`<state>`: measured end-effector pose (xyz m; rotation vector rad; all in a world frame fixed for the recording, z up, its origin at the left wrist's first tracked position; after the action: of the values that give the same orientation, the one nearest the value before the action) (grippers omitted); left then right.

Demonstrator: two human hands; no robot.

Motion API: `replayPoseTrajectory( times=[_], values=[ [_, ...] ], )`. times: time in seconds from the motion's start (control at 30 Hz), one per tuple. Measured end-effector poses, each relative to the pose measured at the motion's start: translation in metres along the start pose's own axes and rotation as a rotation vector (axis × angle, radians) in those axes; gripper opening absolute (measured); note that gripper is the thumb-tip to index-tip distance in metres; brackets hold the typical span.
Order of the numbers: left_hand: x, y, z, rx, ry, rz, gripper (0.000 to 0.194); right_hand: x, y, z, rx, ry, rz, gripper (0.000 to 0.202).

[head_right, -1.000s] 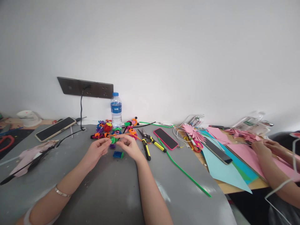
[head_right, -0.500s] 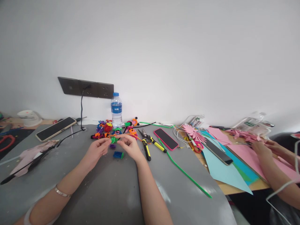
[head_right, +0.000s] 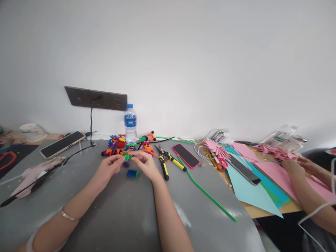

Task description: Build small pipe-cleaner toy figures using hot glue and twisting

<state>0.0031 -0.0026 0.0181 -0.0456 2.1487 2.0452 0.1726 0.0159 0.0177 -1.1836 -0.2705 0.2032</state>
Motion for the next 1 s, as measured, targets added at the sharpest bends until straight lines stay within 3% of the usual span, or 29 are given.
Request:
replayPoseTrajectory(
  times=[0.43,1.0],
  values=[
    [-0.0007,-0.0004,-0.0009,0.01,-0.018,-0.031,0.04,0.0004,0.0004,-0.0003,-0.015,-0.012,-0.088,0.034],
    [0.0015,0.0,0.0007,-0.022,0.016,-0.039,0.035,-0.0011,-0.0016,-0.0003,-0.019,-0.001,-0.014,0.032]
  ],
)
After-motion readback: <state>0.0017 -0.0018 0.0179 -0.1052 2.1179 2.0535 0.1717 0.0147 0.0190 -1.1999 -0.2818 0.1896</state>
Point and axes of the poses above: each hand's wrist, its own z-axis towards the middle knuckle, its own x-axis out of the back of the hand, y = z × x, the point moved 2 cm from there along z, towards the middle knuckle, and after that the axes turned 2 degrees about -y, right-handed, at the moved point
